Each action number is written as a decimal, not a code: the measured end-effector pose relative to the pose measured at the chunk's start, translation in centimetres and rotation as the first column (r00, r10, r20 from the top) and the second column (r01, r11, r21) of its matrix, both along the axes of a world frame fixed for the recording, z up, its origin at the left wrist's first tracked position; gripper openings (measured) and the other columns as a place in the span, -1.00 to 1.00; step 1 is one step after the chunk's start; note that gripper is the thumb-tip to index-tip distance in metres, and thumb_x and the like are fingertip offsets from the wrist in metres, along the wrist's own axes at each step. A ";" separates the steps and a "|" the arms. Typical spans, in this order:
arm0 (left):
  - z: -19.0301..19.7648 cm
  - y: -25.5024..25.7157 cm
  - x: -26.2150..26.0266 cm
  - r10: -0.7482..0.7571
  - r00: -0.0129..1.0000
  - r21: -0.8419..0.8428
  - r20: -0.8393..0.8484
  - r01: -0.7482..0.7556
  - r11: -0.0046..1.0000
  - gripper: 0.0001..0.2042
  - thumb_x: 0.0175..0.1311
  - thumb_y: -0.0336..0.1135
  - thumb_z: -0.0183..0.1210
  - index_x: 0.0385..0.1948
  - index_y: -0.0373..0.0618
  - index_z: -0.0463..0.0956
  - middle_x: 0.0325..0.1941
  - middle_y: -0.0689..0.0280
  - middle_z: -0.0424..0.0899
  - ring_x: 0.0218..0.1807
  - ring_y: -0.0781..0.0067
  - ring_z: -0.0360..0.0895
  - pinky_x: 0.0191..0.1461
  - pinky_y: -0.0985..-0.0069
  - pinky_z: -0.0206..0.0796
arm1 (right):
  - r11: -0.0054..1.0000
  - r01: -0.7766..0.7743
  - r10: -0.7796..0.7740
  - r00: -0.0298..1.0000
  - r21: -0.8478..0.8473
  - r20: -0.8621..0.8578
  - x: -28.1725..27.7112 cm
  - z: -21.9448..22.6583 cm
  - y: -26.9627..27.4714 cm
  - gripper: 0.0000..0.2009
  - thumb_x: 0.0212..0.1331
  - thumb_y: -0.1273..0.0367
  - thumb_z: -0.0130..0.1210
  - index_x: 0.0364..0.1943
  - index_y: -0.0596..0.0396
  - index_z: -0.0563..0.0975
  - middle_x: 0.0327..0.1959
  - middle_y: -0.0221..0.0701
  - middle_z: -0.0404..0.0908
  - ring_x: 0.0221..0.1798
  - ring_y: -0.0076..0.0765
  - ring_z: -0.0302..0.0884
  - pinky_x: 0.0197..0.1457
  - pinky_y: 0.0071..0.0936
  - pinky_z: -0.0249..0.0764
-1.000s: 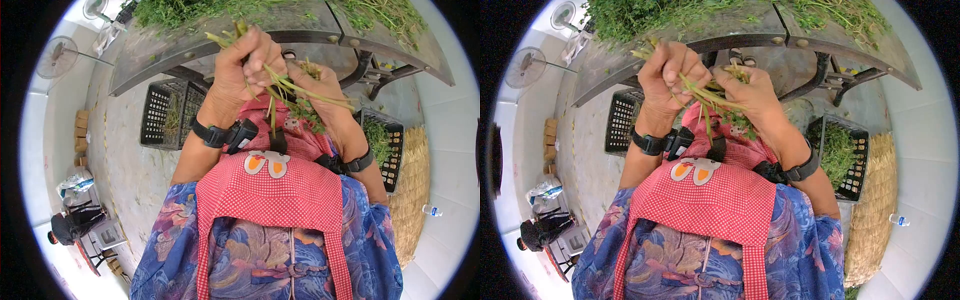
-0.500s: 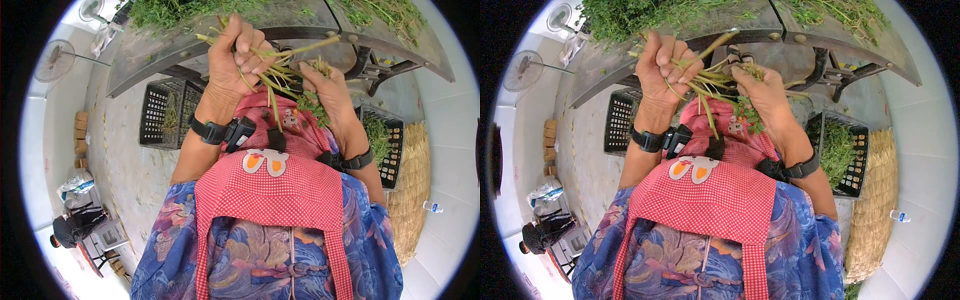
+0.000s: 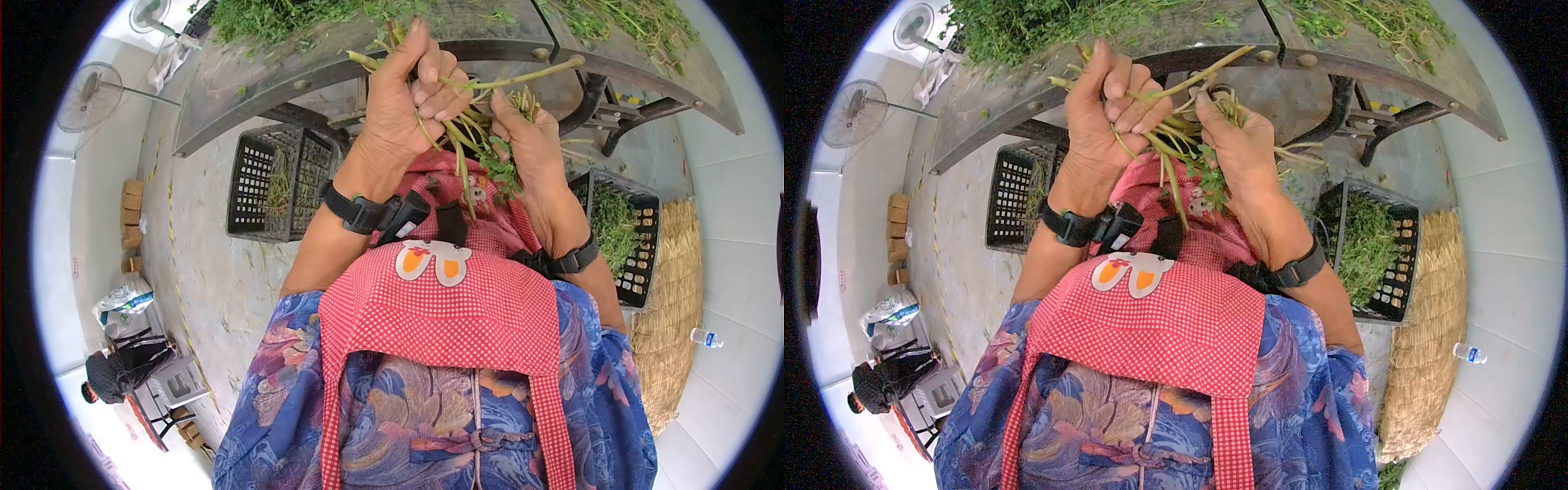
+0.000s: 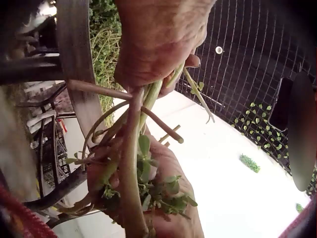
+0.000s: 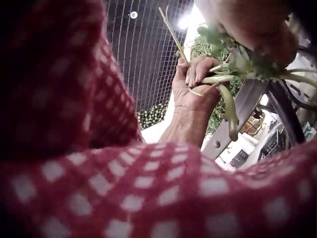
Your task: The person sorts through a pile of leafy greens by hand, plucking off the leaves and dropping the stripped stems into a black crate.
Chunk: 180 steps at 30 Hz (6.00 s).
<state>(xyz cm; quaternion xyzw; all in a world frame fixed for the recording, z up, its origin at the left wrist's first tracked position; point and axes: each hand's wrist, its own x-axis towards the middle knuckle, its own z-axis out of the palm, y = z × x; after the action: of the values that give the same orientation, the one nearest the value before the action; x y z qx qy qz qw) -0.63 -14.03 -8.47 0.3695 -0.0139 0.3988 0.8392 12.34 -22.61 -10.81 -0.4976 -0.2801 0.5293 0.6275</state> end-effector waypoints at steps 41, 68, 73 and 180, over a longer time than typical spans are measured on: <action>-1.7 3.6 -3.9 0.139 0.981 -0.472 0.135 -0.060 0.880 -0.71 0.31 -0.14 -0.04 -0.52 -0.16 0.34 -0.74 0.46 0.16 -0.70 0.60 0.10 -0.60 0.62 0.02 | 0.837 0.504 -0.257 0.706 -0.214 0.659 24.3 -9.5 -12.6 -0.58 0.05 0.22 0.16 -0.05 0.16 0.39 -0.43 -0.47 0.47 -0.49 -0.61 0.34 -0.50 -0.70 0.25; -1.1 1.3 -1.7 0.242 0.970 -0.670 -0.026 -0.196 0.716 -0.62 0.37 -0.05 -0.21 -0.61 -0.08 0.26 -0.80 0.52 0.08 -0.79 0.64 0.02 -0.72 0.63 -0.06 | 0.900 -0.435 0.319 0.630 -0.018 0.708 4.2 -2.1 -1.4 -0.87 0.07 0.43 0.11 -0.53 0.21 0.53 -0.68 -0.40 0.51 -0.63 -0.52 0.46 -0.52 -0.56 0.38; -0.3 1.7 -2.1 0.297 0.955 -0.642 0.003 -0.226 0.733 -0.62 0.37 -0.05 -0.20 -0.60 -0.09 0.27 -0.79 0.52 0.08 -0.79 0.64 0.02 -0.72 0.62 -0.06 | 0.968 -0.184 0.249 0.607 -0.172 0.755 9.7 -5.0 -2.9 -0.81 0.07 0.38 0.05 -0.60 0.19 0.50 -0.70 -0.39 0.50 -0.63 -0.51 0.46 -0.51 -0.49 0.37; -35.7 -11.1 -31.5 0.134 0.115 0.084 -0.984 -0.358 0.930 -0.86 0.12 -0.47 0.00 -0.38 -0.19 0.56 -0.54 0.27 0.60 -0.52 0.46 0.52 -0.44 0.48 0.37 | 0.960 0.203 -0.145 0.950 -0.194 0.277 8.4 -7.7 -6.9 -0.81 0.20 0.32 0.03 -0.26 0.17 0.50 -0.62 -0.52 0.42 -0.70 -0.66 0.29 -0.70 -0.69 0.23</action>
<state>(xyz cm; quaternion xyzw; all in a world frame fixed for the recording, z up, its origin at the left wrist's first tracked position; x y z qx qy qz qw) -32.08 -25.13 -44.15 0.4600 0.6265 0.1981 0.5972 20.76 -29.48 -18.55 -0.6518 -0.2545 0.4296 0.5708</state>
